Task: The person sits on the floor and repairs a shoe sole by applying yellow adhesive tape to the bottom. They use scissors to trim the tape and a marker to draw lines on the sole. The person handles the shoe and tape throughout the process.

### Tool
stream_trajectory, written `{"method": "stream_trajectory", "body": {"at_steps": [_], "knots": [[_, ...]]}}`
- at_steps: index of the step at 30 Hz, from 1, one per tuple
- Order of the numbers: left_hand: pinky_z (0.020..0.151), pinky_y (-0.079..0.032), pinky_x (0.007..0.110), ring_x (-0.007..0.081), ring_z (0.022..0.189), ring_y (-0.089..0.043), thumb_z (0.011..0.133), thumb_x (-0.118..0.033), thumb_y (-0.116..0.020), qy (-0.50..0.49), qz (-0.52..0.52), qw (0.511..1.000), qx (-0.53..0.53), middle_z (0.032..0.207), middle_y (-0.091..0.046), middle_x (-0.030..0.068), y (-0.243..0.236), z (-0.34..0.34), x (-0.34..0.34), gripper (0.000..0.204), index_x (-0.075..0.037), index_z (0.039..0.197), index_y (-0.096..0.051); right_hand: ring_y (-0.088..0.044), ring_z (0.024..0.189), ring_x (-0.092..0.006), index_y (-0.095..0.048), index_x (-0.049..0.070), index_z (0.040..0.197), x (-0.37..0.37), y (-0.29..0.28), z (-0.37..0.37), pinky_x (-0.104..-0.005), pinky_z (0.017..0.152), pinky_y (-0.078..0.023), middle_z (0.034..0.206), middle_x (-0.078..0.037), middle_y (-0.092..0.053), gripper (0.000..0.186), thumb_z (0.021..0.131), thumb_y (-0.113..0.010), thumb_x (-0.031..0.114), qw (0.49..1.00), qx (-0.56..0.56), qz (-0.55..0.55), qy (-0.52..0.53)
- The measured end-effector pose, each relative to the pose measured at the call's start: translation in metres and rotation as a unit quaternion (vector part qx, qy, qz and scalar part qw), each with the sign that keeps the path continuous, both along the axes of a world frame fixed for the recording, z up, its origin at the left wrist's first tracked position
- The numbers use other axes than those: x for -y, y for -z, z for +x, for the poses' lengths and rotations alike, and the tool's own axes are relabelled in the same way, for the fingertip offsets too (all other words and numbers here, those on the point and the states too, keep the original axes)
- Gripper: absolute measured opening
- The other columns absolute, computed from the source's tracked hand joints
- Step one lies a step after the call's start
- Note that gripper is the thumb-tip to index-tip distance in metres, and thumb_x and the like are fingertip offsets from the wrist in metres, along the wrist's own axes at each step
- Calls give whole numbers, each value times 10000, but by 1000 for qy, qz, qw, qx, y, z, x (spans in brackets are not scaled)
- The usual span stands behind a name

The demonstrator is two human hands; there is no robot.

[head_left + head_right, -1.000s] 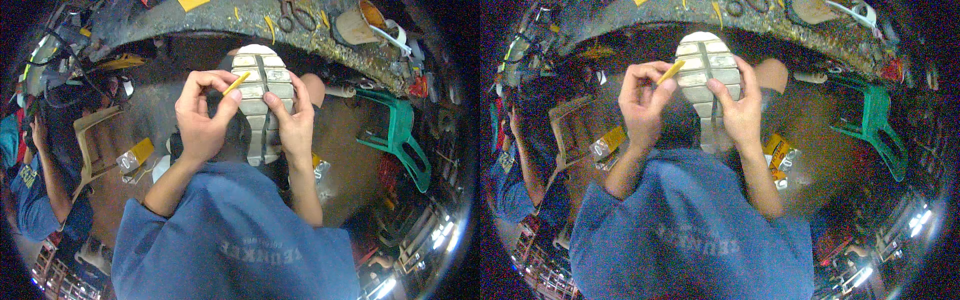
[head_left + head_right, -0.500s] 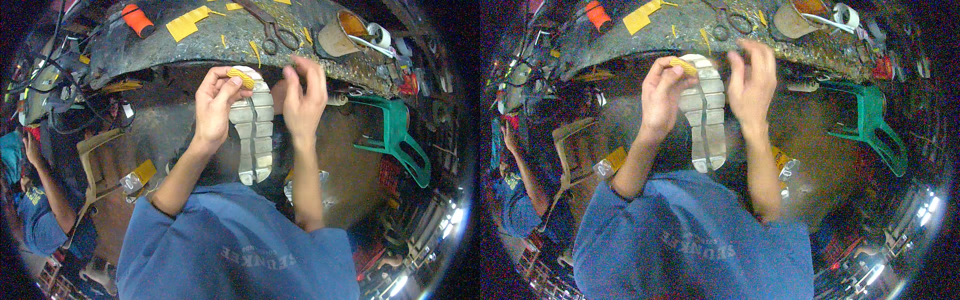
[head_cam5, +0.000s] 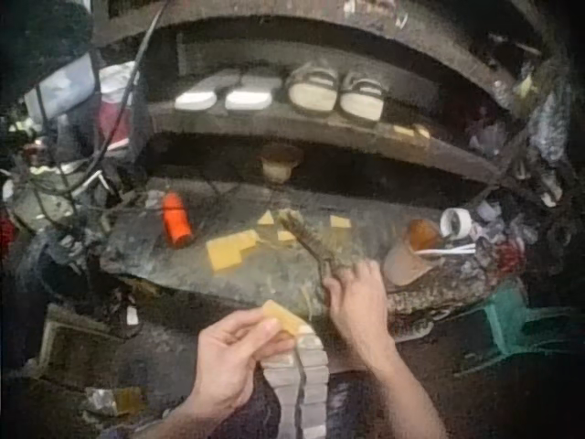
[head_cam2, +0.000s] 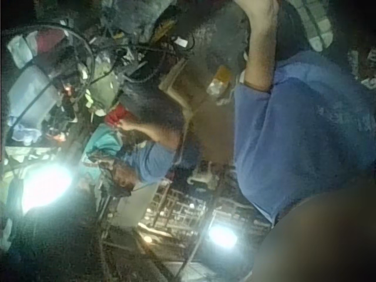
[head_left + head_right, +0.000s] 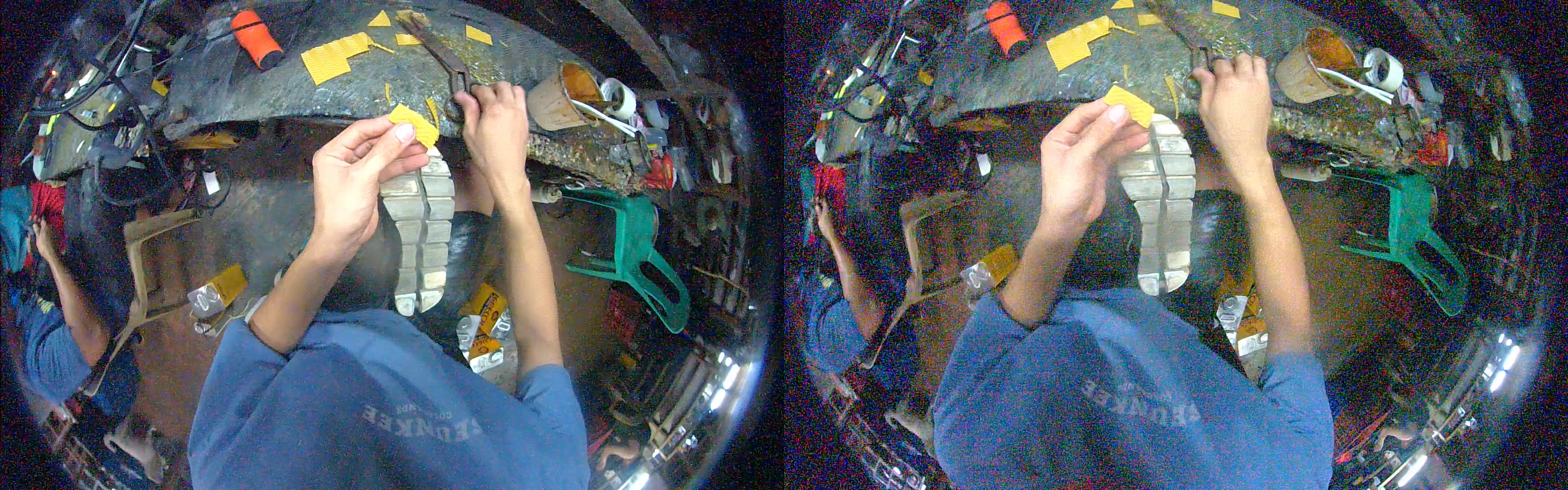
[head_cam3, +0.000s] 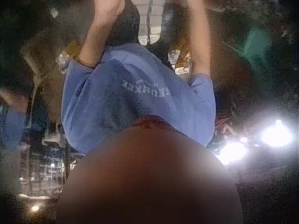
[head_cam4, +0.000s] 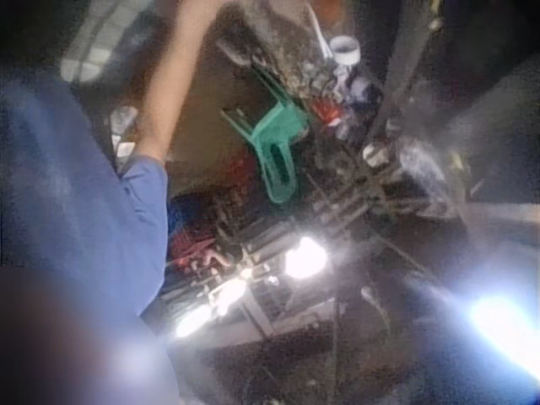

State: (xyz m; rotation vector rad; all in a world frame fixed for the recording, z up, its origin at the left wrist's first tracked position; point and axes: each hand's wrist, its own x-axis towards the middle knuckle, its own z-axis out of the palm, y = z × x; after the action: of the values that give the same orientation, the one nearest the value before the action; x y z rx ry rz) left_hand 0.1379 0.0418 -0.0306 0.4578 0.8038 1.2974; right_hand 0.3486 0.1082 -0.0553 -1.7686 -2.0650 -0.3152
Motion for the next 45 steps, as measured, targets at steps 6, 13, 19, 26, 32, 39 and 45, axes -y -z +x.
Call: {"method": "stream_trajectory", "body": {"at_steps": [6, 13, 19, 26, 32, 39, 45], "knots": [[849, -671, 395, 243, 919, -761, 994, -56, -712, -13, 15, 1000, 18, 1039, -741, 162, -5, -7, -5, 178, 51, 1135, -689, -678, 983, -405, -761, 23, 952, -1, -5, -1, -496, 874, -547, 990, -183, -714, 210, 891, -755, 223, 995, -79, -49, 27], [852, -671, 399, 233, 904, -756, 1013, -75, -691, -25, 29, 998, 52, 1043, -733, 153, -15, -17, -6, 178, 43, 1144, -676, -736, 889, -383, -745, 20, 956, -10, -18, 4, -465, 815, -560, 929, -195, -755, 208, 878, -789, 208, 988, -104, -104, 35], [830, -675, 395, 222, 889, -754, 1006, -66, -702, -52, 34, 997, 37, 1030, -729, 146, -23, -15, -4, 170, 54, 1124, -680, -743, 833, -374, -801, 53, 923, -21, -22, 10, -462, 781, -571, 881, -211, -756, 240, 854, -824, 281, 980, -75, -177, 40], [817, -676, 389, 208, 882, -749, 1006, -71, -706, -49, 20, 997, 50, 1023, -725, 141, -30, -21, -4, 159, 53, 1104, -687, -680, 803, -176, -676, -24, 1214, 9, -56, 42, -275, 674, -517, 1006, -106, -746, 357, 1010, -694, 269, 671, -663, -331, -28], [849, -674, 396, 198, 909, -741, 1014, -72, -696, -29, 54, 997, 51, 1034, -727, 130, -29, -18, -4, 158, 45, 1120, -690, -463, 572, -103, -571, 31, 955, 100, -57, 10, -223, 447, -359, 732, 8, -503, 487, 876, -848, 423, 291, -873, -332, -207], [868, -663, 384, 188, 933, -736, 1025, -86, -686, 14, 45, 998, 35, 1039, -730, 114, -36, -13, 2, 179, 45, 1148, -686, -657, 817, -323, -590, 5, 974, 99, -91, 17, -425, 760, -527, 897, -137, -641, 872, 512, -964, 642, 920, -263, -228, -182], [832, -629, 320, 156, 963, -723, 1025, -79, -684, 27, 58, 998, 9, 1062, -743, 92, -39, -15, 10, 168, 7, 1169, -684, -643, 908, -397, -606, 4, 1017, 93, -102, 10, -457, 809, -528, 968, -170, -620, 881, 454, -988, 563, 935, -223, -194, -194]]}}
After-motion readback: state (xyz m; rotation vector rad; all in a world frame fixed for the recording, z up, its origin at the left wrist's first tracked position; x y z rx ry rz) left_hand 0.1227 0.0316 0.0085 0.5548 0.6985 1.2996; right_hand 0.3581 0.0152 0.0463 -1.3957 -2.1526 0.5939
